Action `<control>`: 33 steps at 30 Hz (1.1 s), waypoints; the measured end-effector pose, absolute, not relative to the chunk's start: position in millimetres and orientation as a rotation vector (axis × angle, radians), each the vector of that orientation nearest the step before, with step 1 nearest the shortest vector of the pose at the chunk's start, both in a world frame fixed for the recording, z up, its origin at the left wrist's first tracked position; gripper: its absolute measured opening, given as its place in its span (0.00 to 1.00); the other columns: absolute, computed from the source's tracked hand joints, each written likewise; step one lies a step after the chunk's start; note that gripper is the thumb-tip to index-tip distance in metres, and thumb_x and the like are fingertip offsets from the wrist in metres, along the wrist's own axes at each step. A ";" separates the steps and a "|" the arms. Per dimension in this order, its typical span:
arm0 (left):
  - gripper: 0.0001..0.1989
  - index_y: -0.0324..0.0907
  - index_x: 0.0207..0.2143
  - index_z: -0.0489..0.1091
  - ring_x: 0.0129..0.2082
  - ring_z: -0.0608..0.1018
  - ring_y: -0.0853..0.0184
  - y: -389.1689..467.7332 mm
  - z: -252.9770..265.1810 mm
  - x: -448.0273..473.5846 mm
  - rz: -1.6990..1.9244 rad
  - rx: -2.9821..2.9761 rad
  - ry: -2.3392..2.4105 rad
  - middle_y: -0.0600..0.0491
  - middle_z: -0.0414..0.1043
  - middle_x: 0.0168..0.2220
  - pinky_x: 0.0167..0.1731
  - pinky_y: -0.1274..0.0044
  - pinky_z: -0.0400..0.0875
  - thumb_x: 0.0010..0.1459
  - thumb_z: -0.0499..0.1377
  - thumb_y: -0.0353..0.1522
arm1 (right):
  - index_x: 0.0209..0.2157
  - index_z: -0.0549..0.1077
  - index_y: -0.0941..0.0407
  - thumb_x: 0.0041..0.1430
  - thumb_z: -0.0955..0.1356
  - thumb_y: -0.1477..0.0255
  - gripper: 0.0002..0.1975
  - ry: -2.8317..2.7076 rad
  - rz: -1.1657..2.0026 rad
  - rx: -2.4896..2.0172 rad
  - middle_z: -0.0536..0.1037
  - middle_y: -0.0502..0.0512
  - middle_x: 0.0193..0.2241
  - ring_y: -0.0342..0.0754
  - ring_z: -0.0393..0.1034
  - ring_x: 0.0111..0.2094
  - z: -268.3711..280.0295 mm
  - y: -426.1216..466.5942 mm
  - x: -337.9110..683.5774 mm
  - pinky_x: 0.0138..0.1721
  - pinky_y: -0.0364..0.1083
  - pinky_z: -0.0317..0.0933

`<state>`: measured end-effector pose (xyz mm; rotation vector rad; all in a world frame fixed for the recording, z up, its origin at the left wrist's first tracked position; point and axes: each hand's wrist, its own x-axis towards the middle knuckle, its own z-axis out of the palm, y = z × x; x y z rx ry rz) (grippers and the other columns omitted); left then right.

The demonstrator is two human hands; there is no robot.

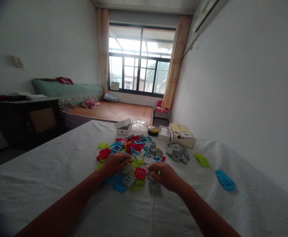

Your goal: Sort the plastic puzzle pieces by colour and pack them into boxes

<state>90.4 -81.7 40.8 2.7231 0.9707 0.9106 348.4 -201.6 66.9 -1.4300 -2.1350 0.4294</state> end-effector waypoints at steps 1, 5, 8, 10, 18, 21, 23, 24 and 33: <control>0.10 0.47 0.40 0.75 0.40 0.77 0.66 -81.4 41.2 89.3 0.924 2.721 0.984 0.54 0.78 0.39 0.41 0.77 0.69 0.61 0.54 0.33 | 0.45 0.75 0.52 0.56 0.67 0.61 0.17 -2.215 0.396 -1.344 0.78 0.55 0.40 0.49 0.71 0.38 66.3 -197.6 325.3 0.41 0.47 0.65; 0.10 0.47 0.40 0.74 0.40 0.77 0.67 -80.8 42.9 86.2 0.958 2.711 1.015 0.54 0.78 0.38 0.41 0.77 0.69 0.60 0.54 0.32 | 0.50 0.72 0.45 0.50 0.72 0.62 0.23 -2.467 0.116 -1.210 0.74 0.53 0.50 0.54 0.63 0.51 50.0 -182.9 276.3 0.52 0.54 0.60; 0.10 0.47 0.40 0.74 0.39 0.77 0.66 -79.8 43.7 85.7 0.977 2.709 1.032 0.54 0.78 0.38 0.42 0.76 0.69 0.60 0.54 0.32 | 0.47 0.74 0.46 0.58 0.67 0.72 0.15 -2.322 -0.080 -1.369 0.72 0.53 0.51 0.53 0.61 0.53 36.9 -174.6 273.5 0.52 0.54 0.59; 0.10 0.47 0.40 0.74 0.39 0.77 0.66 -78.7 43.9 85.7 0.987 2.710 1.051 0.54 0.78 0.38 0.42 0.76 0.69 0.60 0.54 0.32 | 0.49 0.72 0.48 0.59 0.65 0.74 0.16 -2.215 -0.133 -1.409 0.71 0.55 0.52 0.53 0.60 0.54 32.0 -174.8 274.6 0.52 0.54 0.59; 0.09 0.47 0.40 0.74 0.39 0.77 0.67 -80.0 42.9 87.5 0.954 2.700 1.090 0.54 0.78 0.38 0.41 0.77 0.69 0.60 0.55 0.32 | 0.48 0.70 0.51 0.53 0.70 0.59 0.21 -2.492 -0.141 -1.282 0.75 0.55 0.46 0.56 0.64 0.48 19.6 -188.6 241.1 0.47 0.56 0.61; 0.09 0.47 0.39 0.75 0.39 0.77 0.67 -81.6 42.9 88.7 0.962 2.705 1.085 0.55 0.78 0.37 0.40 0.78 0.69 0.60 0.55 0.31 | 0.40 0.72 0.53 0.59 0.67 0.68 0.08 -2.537 -0.238 -1.249 0.78 0.54 0.39 0.52 0.68 0.41 18.1 -187.9 237.5 0.43 0.53 0.62; 0.09 0.47 0.39 0.75 0.38 0.77 0.67 -81.5 43.3 88.5 0.975 2.706 1.080 0.55 0.78 0.37 0.40 0.78 0.69 0.60 0.55 0.31 | 0.38 0.73 0.53 0.60 0.66 0.72 0.05 -2.469 -0.212 -1.235 0.79 0.53 0.34 0.50 0.70 0.37 19.7 -187.4 242.3 0.42 0.51 0.62; 0.09 0.47 0.39 0.74 0.38 0.77 0.67 -81.0 43.6 88.1 0.985 2.704 1.080 0.55 0.78 0.37 0.40 0.78 0.69 0.59 0.55 0.31 | 0.38 0.73 0.53 0.60 0.66 0.72 0.05 -2.396 -0.150 -1.245 0.79 0.52 0.34 0.49 0.70 0.37 21.1 -186.9 246.5 0.42 0.49 0.62; 0.10 0.47 0.40 0.74 0.39 0.77 0.66 -76.0 43.2 84.5 0.947 2.738 1.126 0.55 0.78 0.38 0.39 0.77 0.69 0.60 0.54 0.32 | 0.30 0.73 0.57 0.51 0.70 0.61 0.13 -1.610 0.603 -1.425 0.76 0.48 0.24 0.45 0.69 0.26 28.1 -160.7 311.4 0.29 0.41 0.62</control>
